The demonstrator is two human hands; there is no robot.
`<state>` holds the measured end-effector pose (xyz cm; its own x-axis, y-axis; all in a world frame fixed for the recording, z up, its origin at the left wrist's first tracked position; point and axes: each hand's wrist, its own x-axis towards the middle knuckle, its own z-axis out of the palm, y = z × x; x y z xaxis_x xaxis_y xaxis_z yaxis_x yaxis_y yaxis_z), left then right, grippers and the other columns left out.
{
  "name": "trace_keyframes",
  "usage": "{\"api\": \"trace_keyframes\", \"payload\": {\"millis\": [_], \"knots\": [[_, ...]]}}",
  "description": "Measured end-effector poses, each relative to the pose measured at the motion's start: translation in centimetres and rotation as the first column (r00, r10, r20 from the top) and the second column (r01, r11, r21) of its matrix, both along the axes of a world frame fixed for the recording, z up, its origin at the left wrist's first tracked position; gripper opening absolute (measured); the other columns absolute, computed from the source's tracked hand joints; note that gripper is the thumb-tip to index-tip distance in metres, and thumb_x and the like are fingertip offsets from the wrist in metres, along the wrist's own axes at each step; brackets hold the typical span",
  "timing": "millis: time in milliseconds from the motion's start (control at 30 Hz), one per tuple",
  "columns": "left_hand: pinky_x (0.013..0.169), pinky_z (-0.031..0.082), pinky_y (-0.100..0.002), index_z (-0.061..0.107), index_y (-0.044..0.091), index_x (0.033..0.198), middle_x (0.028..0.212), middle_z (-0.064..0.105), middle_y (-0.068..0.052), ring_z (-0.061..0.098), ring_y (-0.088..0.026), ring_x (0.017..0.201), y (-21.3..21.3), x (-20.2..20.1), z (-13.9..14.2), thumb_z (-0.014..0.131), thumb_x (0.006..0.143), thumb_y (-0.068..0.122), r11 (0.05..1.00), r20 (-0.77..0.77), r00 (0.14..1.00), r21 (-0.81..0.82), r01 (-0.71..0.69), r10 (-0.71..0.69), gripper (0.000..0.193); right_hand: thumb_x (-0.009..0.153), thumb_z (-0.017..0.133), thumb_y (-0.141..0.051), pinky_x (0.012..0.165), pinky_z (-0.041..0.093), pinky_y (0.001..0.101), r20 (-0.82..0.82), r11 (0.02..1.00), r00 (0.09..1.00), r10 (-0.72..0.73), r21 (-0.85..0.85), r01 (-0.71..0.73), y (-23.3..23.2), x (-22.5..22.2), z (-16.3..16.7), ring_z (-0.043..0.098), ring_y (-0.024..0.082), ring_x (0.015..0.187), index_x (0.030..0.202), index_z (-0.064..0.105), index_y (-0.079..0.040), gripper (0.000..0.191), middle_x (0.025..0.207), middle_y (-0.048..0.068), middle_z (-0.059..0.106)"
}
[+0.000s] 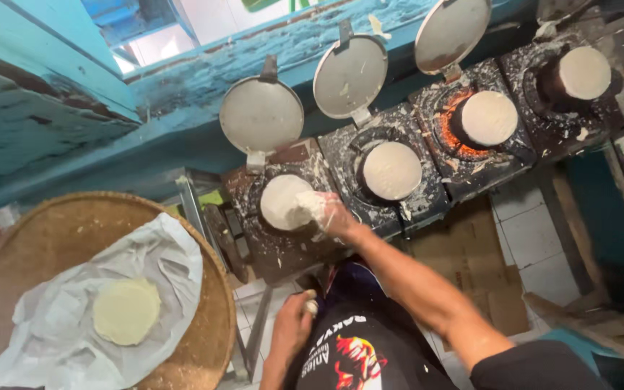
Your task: The person cooks round flatbreads on a row of gas-heated griddle pans. They press dough discs onto the hot pans, flip and reposition the breads as they cook, and stack the finished flatbreads on a cloth-lined bamboo tray.
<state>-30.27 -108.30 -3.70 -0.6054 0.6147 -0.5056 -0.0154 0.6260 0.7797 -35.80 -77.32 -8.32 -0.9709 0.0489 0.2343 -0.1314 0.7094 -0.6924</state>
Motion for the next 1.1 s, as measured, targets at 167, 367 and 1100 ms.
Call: {"api": "trace_keyframes", "payload": {"millis": [167, 367, 1100], "knots": [[0.088, 0.055, -0.041, 0.07, 0.009, 0.121, 0.109, 0.073, -0.014, 0.07, -0.034, 0.099, 0.1, -0.1, 1.1, 0.061, 0.086, 0.01, 0.998, -0.07, 0.997, -0.05, -0.043, 0.039, 0.036, 0.096, 0.06, -0.011, 0.091, 0.059, 0.0347, -0.125, 0.907, 0.947, -0.297, -0.346, 0.239, 1.8, 2.3, 1.9, 0.07, 0.022, 0.101, 0.127, 0.064, -0.007, 0.032, 0.118, 0.01, 0.068], [0.086, 0.054, -0.042, 0.069, 0.007, 0.12, 0.111, 0.072, -0.016, 0.069, -0.035, 0.102, 1.3, 0.5, 1.9, 0.064, 0.086, 0.011, 0.996, -0.144, 0.987, -0.052, -0.074, 0.066, 0.035, 0.097, 0.06, -0.015, 0.085, 0.059, 0.0357, 0.115, 0.963, 0.99, -0.087, -0.246, 0.114, 0.6, 1.7, 3.6, 0.07, 0.023, 0.096, 0.122, 0.064, -0.005, 0.028, 0.111, 0.011, 0.068], [0.086, 0.058, -0.034, 0.069, 0.01, 0.128, 0.113, 0.077, -0.012, 0.074, -0.027, 0.095, 3.7, 7.5, -4.0, 0.059, 0.087, 0.006, 0.991, 0.047, 0.999, -0.137, 0.014, -0.007, 0.043, 0.111, 0.041, -0.046, 0.069, 0.058, 0.0293, 0.12, -0.156, 0.993, -0.009, -0.981, 0.117, 0.7, 12.4, 9.3, 0.069, 0.021, 0.079, 0.123, 0.066, 0.004, 0.057, 0.104, 0.019, 0.072]]}}
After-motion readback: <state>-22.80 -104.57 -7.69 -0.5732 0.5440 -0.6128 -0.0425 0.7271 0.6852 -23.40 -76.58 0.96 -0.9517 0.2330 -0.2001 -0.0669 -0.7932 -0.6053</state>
